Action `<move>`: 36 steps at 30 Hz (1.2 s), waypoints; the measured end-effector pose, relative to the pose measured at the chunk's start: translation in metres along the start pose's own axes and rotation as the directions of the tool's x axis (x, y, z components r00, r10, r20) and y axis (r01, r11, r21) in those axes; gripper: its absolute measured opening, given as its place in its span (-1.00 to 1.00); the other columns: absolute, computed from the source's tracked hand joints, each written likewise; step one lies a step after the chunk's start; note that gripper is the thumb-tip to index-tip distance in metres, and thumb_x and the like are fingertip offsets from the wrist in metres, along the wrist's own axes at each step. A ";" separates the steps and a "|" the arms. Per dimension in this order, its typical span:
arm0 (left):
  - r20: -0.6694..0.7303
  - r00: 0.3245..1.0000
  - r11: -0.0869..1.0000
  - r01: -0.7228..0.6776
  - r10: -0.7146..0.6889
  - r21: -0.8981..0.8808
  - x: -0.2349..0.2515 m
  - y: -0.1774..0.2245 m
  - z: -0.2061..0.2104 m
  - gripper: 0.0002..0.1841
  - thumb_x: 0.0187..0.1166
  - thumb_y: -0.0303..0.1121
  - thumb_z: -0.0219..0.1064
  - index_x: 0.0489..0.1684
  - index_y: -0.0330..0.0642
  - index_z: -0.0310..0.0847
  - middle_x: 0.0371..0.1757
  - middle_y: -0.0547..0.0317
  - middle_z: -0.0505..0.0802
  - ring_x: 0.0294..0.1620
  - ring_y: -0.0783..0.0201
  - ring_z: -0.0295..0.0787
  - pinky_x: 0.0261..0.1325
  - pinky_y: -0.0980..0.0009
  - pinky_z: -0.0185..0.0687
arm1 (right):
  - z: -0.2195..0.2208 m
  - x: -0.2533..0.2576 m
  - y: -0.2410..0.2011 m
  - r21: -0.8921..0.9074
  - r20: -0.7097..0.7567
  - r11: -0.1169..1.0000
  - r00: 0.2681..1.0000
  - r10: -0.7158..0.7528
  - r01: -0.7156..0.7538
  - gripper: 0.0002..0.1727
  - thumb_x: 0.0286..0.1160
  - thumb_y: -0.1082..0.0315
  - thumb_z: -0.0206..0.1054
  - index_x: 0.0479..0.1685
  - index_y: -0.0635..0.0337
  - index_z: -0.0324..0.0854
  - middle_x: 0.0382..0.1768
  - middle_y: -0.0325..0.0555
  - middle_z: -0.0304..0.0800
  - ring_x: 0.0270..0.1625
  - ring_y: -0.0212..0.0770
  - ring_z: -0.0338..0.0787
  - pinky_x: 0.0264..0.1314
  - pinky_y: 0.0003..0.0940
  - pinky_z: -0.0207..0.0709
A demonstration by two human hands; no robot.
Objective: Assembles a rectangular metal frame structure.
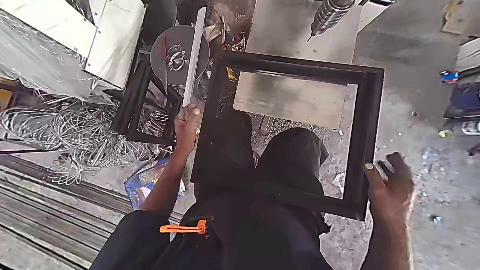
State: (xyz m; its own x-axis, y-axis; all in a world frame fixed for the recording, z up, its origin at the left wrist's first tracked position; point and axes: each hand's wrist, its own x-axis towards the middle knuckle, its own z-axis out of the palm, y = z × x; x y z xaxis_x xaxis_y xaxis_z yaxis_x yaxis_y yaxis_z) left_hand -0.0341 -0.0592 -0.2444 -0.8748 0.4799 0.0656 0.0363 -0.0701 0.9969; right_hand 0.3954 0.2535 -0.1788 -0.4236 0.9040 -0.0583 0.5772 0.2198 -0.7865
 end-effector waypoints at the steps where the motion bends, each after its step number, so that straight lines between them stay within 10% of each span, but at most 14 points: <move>1: 0.013 0.999 0.999 -0.042 0.042 0.023 -0.002 0.011 -0.001 -0.57 0.83 -0.09 -0.08 0.14 -0.17 0.65 0.31 0.17 0.78 0.25 0.30 0.73 0.35 0.24 0.66 | 0.002 -0.001 -0.011 -0.059 -0.081 0.991 0.988 -0.128 0.123 -0.23 0.57 0.12 0.38 0.66 0.43 0.28 0.59 0.27 0.46 0.53 -0.15 0.57 0.52 -0.32 0.49; 5: 0.218 0.965 0.977 -0.103 0.143 -0.185 -0.016 0.052 0.030 -0.42 0.82 0.02 -0.30 -0.18 0.00 0.71 0.22 0.18 0.84 0.30 0.12 0.76 0.42 0.04 0.65 | 0.047 -0.027 -0.086 0.181 0.090 0.912 0.918 -0.387 0.367 -0.67 0.69 0.21 0.33 0.30 0.17 0.66 0.19 -0.34 0.83 0.18 -0.44 0.80 0.31 -0.38 0.71; 8: 0.497 0.861 0.976 -0.001 0.111 -0.216 -0.039 0.071 0.072 -0.29 0.83 0.20 -0.24 0.24 -0.20 0.71 0.41 0.06 0.79 0.52 0.08 0.64 0.63 0.02 0.50 | 0.110 -0.045 -0.132 0.237 0.371 0.910 0.835 -0.408 0.339 -0.61 0.63 0.22 0.37 0.31 0.23 0.74 0.25 -0.13 0.87 0.26 -0.32 0.84 0.34 -0.31 0.76; 13: 0.587 0.773 0.965 -0.123 0.240 -0.233 -0.060 0.069 0.112 -0.36 0.89 0.15 -0.24 -0.15 -0.25 0.57 0.55 -0.09 0.69 0.81 -0.05 0.29 0.93 -0.15 -0.15 | 0.159 -0.060 -0.166 0.458 0.485 0.867 0.762 -0.429 0.198 -0.77 0.56 0.41 0.41 0.09 0.31 0.75 -0.09 -0.23 0.93 -0.07 -0.44 0.89 0.06 -0.48 0.83; 20: 0.630 0.741 0.973 -0.177 0.231 -0.148 -0.063 0.071 0.095 -0.31 0.84 0.19 -0.15 0.10 -0.40 0.55 0.52 -0.24 0.67 0.64 -0.01 0.51 0.69 -0.04 0.38 | 0.160 -0.059 -0.154 0.376 0.493 0.883 0.747 -0.446 0.279 -0.83 0.51 0.35 0.46 -0.04 0.20 0.81 -0.22 -0.34 0.92 -0.22 -0.54 0.85 -0.12 -0.57 0.78; 22: 0.539 0.816 0.977 -0.190 0.210 -0.094 -0.043 0.075 0.074 -0.20 0.76 0.29 -0.03 0.43 -0.40 0.51 0.48 -0.13 0.71 0.53 0.06 0.62 0.62 0.00 0.54 | 0.158 -0.062 -0.149 0.326 0.477 0.887 0.753 -0.453 0.327 -0.78 0.52 0.28 0.48 0.02 0.16 0.83 -0.15 -0.33 0.94 -0.14 -0.52 0.88 -0.03 -0.54 0.81; 25: 0.209 0.941 0.952 -0.291 0.267 0.092 0.037 0.059 0.030 -0.60 0.75 -0.17 0.26 0.25 -0.38 0.63 0.17 -0.06 0.88 0.13 0.12 0.86 0.23 0.10 0.82 | 0.156 -0.057 -0.144 0.296 0.431 0.902 0.799 -0.419 0.314 -0.77 0.47 0.28 0.51 0.03 0.12 0.85 -0.14 -0.34 0.95 -0.13 -0.50 0.89 -0.02 -0.49 0.83; 27: 0.021 0.994 0.875 -0.104 0.107 0.473 0.089 0.030 -0.003 -0.66 0.64 -0.23 0.37 0.24 -0.25 0.69 0.09 0.06 0.89 -0.02 0.24 0.88 0.09 0.20 0.85 | 0.149 -0.062 -0.136 0.330 0.443 0.915 0.818 -0.367 0.231 -0.76 0.41 0.43 0.53 0.04 0.22 0.83 -0.11 -0.25 0.95 -0.10 -0.46 0.90 0.05 -0.46 0.83; 32: -0.126 0.971 0.499 0.212 -0.201 0.840 0.197 -0.047 -0.039 -0.36 0.52 0.12 0.47 0.40 -0.20 0.66 0.36 -0.23 0.77 0.41 -0.20 0.71 0.50 -0.23 0.55 | 0.144 -0.061 -0.112 0.330 0.389 0.910 0.842 -0.374 0.252 -0.77 0.44 0.43 0.51 0.01 0.35 0.80 -0.15 -0.11 0.95 -0.10 -0.43 0.91 0.09 -0.43 0.81; 36: -0.151 0.934 0.355 0.267 -0.323 0.896 0.234 -0.072 -0.027 -0.28 0.44 0.20 0.49 0.29 -0.31 0.69 0.21 -0.33 0.83 0.31 -0.28 0.77 0.39 -0.29 0.62 | 0.143 -0.060 -0.106 0.277 0.371 0.919 0.852 -0.370 0.279 -0.76 0.48 0.43 0.49 -0.01 0.44 0.79 -0.13 0.04 0.94 -0.05 -0.34 0.91 0.17 -0.42 0.76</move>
State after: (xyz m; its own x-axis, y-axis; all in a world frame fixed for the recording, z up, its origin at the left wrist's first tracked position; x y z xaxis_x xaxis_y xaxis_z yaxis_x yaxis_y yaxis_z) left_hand -0.2545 0.0347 -0.3025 -0.9021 0.3390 -0.2669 0.2119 0.8869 0.4104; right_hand 0.2603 0.1235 -0.1798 -0.8334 0.5526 0.0135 0.2190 0.3524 -0.9099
